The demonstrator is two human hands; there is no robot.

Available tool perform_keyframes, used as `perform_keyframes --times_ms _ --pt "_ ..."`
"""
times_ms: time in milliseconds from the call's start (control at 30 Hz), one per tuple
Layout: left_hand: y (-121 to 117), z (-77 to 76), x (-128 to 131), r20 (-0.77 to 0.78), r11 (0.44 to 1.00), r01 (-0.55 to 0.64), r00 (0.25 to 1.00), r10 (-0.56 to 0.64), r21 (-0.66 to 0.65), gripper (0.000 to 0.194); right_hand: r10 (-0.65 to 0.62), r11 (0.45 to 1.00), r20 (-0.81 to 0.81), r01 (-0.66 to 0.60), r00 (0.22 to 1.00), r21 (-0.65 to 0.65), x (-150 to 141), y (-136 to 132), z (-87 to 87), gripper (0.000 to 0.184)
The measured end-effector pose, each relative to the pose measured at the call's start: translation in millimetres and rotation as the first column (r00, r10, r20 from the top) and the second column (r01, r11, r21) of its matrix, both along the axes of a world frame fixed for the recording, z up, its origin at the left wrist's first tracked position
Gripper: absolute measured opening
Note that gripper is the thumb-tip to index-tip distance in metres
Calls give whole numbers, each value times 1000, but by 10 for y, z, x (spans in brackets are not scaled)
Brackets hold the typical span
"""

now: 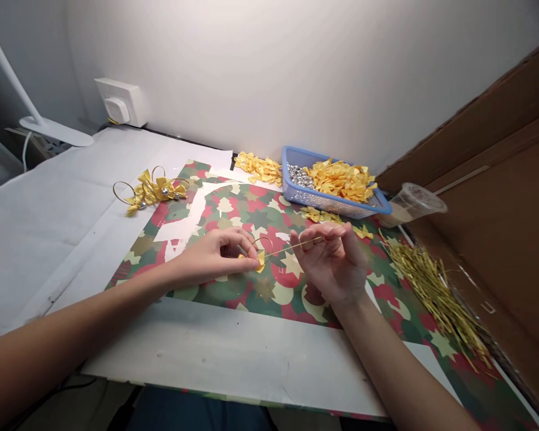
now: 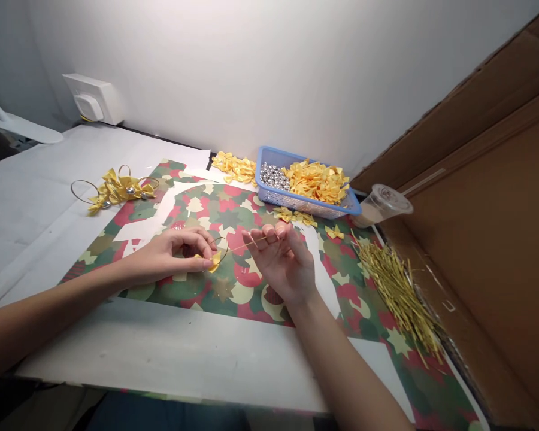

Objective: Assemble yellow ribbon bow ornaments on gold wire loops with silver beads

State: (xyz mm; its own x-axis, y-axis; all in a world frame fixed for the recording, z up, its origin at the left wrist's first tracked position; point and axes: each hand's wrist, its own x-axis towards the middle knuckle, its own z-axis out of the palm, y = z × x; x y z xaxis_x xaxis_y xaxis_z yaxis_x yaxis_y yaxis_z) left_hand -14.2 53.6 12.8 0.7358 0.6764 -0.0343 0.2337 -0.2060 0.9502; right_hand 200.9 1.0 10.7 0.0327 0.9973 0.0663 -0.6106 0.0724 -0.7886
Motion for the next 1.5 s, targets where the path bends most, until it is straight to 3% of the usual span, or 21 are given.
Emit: perform_keyframes --times_ms 133,333,467,733,1133,1233,1367,1433,1500 --pt "-16 2 4 34 999 24 999 -25 27 19 30 999 -53 -29 998 33 -9 -1 20 23" --pt "-28 26 1 16 997 74 997 -75 39 12 134 987 121 -144 984 76 11 18 36 28" --pt "-36 45 3 9 996 85 996 -85 25 13 151 986 152 -161 977 52 32 37 10 21" --pt "-59 36 29 -4 994 83 997 -83 74 14 101 993 278 -114 955 30 83 75 -67 16" --pt "-56 28 23 -6 994 84 996 -84 75 14 59 997 383 -73 922 22 85 67 -25 20" --pt "-51 5 20 -28 994 60 998 -58 92 15 79 996 540 -92 838 -4 66 37 28 23" --pt "-51 -8 34 -73 985 24 997 -12 171 15 98 983 776 -183 622 22 35 15 82 39" --pt "-53 -13 41 -79 976 2 997 16 218 14 43 978 858 -198 512 69 20 7 84 44" --pt "-54 -24 42 -80 971 -25 996 45 238 13 -116 971 912 -146 394 187 3 -9 76 40"
